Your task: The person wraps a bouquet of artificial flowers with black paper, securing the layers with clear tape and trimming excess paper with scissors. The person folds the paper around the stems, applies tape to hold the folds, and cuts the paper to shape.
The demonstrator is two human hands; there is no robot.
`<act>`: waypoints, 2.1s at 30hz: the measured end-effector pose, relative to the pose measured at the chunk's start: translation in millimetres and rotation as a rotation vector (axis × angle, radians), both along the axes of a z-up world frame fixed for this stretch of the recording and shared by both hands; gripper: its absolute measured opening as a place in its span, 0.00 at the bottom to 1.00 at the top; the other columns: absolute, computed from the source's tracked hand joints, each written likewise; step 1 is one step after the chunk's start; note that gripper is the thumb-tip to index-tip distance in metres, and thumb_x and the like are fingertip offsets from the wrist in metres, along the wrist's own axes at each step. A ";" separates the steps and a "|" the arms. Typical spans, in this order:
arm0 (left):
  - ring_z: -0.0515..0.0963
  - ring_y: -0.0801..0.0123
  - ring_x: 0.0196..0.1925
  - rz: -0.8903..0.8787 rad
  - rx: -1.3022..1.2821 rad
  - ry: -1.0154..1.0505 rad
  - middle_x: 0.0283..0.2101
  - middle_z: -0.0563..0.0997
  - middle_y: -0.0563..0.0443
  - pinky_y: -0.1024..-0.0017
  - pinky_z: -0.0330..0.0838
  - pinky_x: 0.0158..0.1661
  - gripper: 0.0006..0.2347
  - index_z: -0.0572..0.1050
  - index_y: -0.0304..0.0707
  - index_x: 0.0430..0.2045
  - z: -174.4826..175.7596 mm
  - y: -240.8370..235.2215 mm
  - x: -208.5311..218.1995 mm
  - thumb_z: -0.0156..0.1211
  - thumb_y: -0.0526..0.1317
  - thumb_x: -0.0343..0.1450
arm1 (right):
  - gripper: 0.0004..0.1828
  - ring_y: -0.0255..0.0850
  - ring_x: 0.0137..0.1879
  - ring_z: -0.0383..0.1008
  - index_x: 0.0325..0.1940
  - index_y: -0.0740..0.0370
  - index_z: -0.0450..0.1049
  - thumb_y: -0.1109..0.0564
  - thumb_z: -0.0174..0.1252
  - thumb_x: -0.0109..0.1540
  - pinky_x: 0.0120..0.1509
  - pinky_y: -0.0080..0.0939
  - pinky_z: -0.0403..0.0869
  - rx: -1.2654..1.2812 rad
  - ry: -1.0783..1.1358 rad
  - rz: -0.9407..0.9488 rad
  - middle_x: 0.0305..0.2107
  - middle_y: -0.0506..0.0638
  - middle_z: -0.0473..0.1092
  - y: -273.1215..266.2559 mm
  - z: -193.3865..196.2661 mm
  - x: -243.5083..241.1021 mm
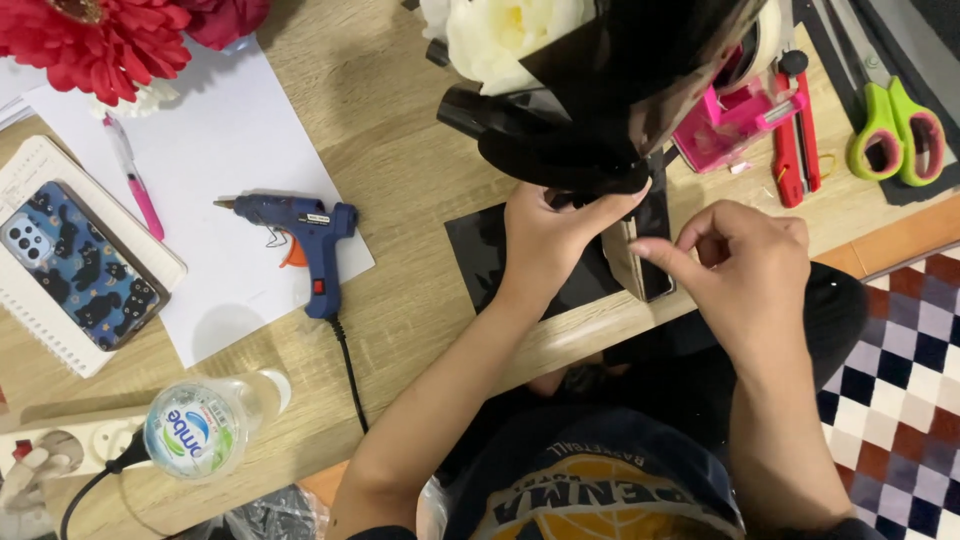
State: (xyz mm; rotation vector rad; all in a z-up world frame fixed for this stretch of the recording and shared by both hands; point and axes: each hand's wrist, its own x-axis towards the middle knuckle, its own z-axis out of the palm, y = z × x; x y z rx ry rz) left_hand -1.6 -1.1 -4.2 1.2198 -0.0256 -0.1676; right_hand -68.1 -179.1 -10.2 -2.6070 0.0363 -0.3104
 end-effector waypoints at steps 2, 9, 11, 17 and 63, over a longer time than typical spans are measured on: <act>0.86 0.71 0.43 0.016 -0.007 0.018 0.36 0.86 0.54 0.78 0.79 0.48 0.07 0.82 0.40 0.31 11.6 4.7 1.5 0.72 0.38 0.63 | 0.26 0.38 0.34 0.66 0.43 0.61 0.71 0.42 0.74 0.58 0.59 0.45 0.65 0.018 -0.046 0.037 0.29 0.47 0.66 3.4 8.1 -9.6; 0.85 0.68 0.44 0.070 -0.011 0.158 0.37 0.85 0.52 0.73 0.79 0.51 0.12 0.78 0.40 0.33 17.3 -8.1 -5.1 0.73 0.41 0.60 | 0.36 0.63 0.75 0.59 0.76 0.64 0.60 0.58 0.69 0.68 0.77 0.62 0.70 -0.047 -0.312 0.211 0.68 0.68 0.53 38.6 -15.2 -20.0; 0.83 0.68 0.45 0.100 -0.038 0.131 0.39 0.84 0.49 0.68 0.78 0.48 0.19 0.77 0.35 0.39 -1.5 -14.8 -6.5 0.76 0.42 0.60 | 0.33 0.64 0.64 0.67 0.73 0.67 0.65 0.65 0.69 0.65 0.64 0.60 0.73 -0.058 -0.454 0.184 0.65 0.70 0.57 43.9 -22.6 -10.8; 0.80 0.60 0.52 0.167 -0.082 0.045 0.46 0.81 0.38 0.61 0.75 0.56 0.29 0.75 0.28 0.51 9.0 -28.0 -28.0 0.79 0.42 0.57 | 0.30 0.70 0.63 0.70 0.70 0.76 0.68 0.73 0.66 0.63 0.62 0.61 0.73 0.067 -0.643 0.181 0.62 0.76 0.60 30.2 -26.8 -7.0; 0.79 0.76 0.45 -0.165 -0.156 -0.011 0.42 0.80 0.60 0.76 0.73 0.50 0.26 0.75 0.45 0.48 -11.1 -15.5 -36.5 0.81 0.38 0.56 | 0.36 0.49 0.66 0.65 0.69 0.74 0.66 0.53 0.59 0.59 0.69 0.60 0.67 0.878 0.019 0.287 0.60 0.61 0.64 -25.2 -4.9 -31.1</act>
